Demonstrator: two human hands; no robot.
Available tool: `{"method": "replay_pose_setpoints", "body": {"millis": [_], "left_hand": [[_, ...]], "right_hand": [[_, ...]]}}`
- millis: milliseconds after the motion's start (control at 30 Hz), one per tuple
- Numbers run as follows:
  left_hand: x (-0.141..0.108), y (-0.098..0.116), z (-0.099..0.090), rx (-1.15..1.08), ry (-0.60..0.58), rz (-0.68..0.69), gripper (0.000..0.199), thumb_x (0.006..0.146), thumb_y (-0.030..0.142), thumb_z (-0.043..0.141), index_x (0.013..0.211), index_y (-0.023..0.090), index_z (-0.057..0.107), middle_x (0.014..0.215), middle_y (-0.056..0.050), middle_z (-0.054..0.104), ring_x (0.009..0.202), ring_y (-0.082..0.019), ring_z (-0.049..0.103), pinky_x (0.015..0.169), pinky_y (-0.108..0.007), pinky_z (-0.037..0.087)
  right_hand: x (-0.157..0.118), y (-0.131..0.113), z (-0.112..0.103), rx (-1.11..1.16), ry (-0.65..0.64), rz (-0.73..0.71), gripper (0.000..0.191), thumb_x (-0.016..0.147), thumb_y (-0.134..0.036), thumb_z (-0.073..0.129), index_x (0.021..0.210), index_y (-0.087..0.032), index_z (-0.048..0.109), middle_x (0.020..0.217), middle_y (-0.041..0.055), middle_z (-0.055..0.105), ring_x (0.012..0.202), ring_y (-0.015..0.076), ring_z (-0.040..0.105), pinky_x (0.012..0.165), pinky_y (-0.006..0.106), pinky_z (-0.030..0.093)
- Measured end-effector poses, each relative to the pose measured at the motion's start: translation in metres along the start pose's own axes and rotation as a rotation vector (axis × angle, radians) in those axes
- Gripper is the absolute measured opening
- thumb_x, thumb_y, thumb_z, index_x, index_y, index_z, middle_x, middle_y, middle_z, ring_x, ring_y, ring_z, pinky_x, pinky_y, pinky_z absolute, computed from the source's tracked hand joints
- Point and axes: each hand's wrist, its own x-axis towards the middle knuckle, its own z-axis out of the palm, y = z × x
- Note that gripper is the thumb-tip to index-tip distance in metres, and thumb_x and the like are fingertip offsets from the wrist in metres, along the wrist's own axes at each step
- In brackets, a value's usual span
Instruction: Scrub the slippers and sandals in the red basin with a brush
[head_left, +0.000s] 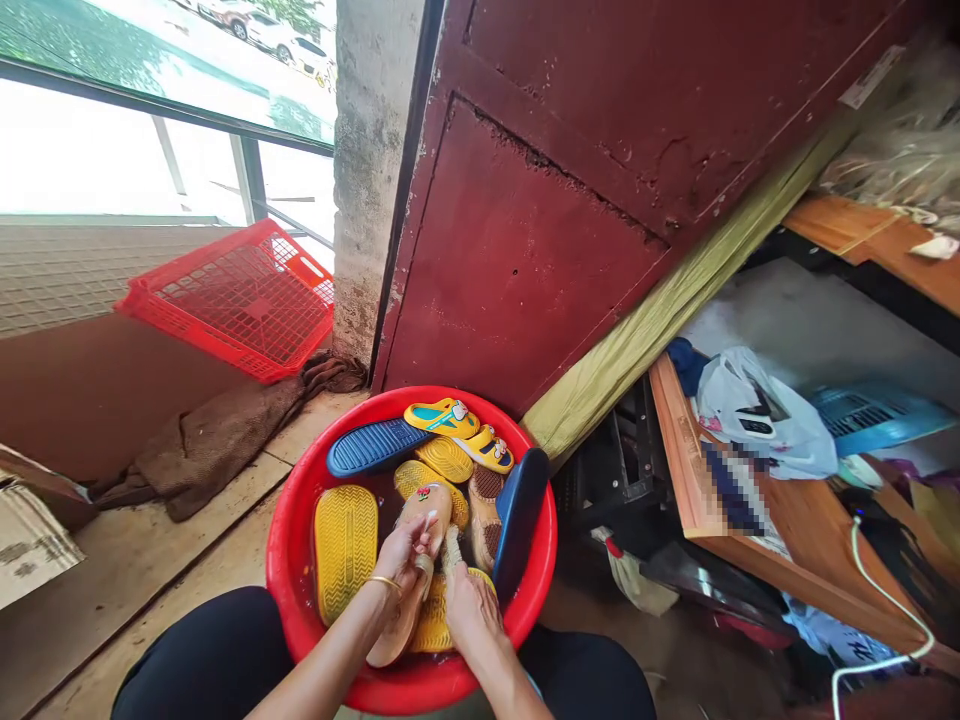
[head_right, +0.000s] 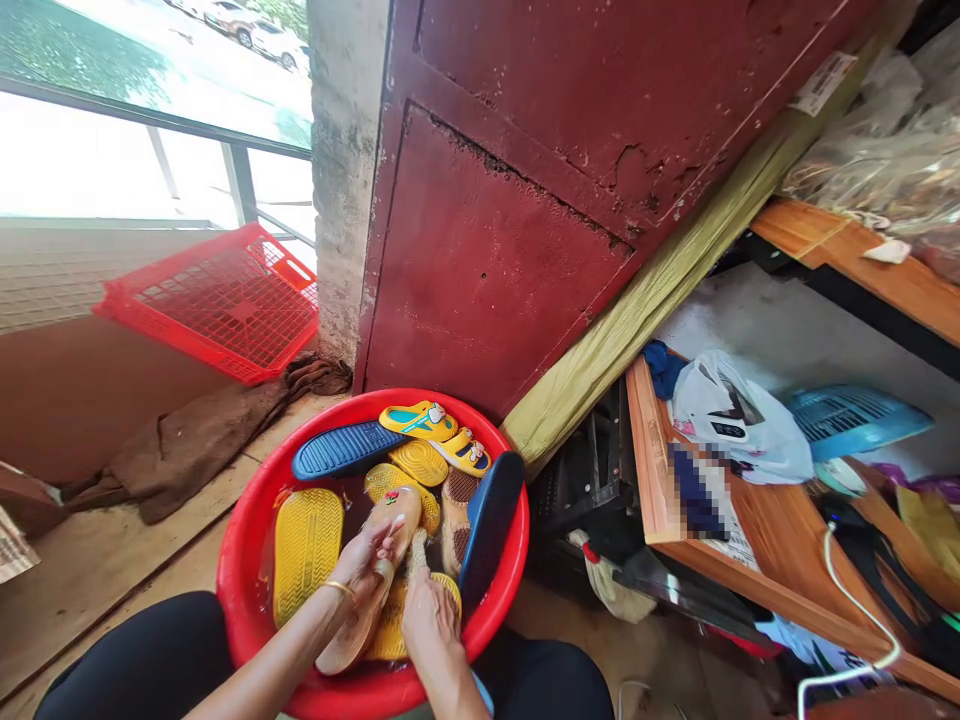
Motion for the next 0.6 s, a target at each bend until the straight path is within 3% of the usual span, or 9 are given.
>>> {"method": "replay_pose_setpoints", "body": {"millis": [100,267,433,600], "left_hand": [[0.002,0.005,-0.001,-0.014,-0.005,-0.033,0.012,0.093,0.012,0.060,0.082,0.011,0.065,0.069,-0.002,0.067,0.033,0.002,0.039,0.029,-0.007,0.028],[0.003,0.008,0.001,-0.007,0.025,-0.047,0.012,0.090,0.005,0.061,0.081,0.012,0.062,0.075,-0.003,0.071,0.031,0.004,0.037,0.029,-0.006,0.027],[0.008,0.013,-0.002,-0.007,0.071,-0.058,0.012,0.091,0.006,0.061,0.083,0.014,0.060,0.071,-0.001,0.070,0.028,0.003,0.037,0.028,-0.007,0.029],[0.013,0.016,-0.007,-0.028,0.042,-0.106,0.017,0.095,0.009,0.057,0.079,0.015,0.054,0.066,0.001,0.067,0.027,0.003,0.035,0.029,-0.006,0.028]], "right_hand": [[-0.003,0.008,0.001,0.089,-0.010,0.045,0.035,0.101,-0.025,0.036,0.105,-0.018,0.069,0.087,0.0135,0.077,0.083,0.0248,0.075,0.072,0.029,0.055],[0.027,0.014,-0.008,0.171,0.063,0.111,0.032,0.098,-0.023,0.038,0.110,-0.018,0.067,0.101,0.0135,0.075,0.095,0.0222,0.072,0.080,0.029,0.054],[0.046,0.007,-0.012,0.218,0.093,0.107,0.032,0.098,-0.019,0.036,0.095,-0.016,0.068,0.083,0.0107,0.073,0.080,0.0208,0.072,0.073,0.028,0.054],[0.020,-0.003,-0.010,0.162,0.137,-0.018,0.034,0.102,-0.028,0.041,0.127,-0.018,0.061,0.116,0.0141,0.072,0.105,0.0217,0.069,0.085,0.026,0.053]]}}
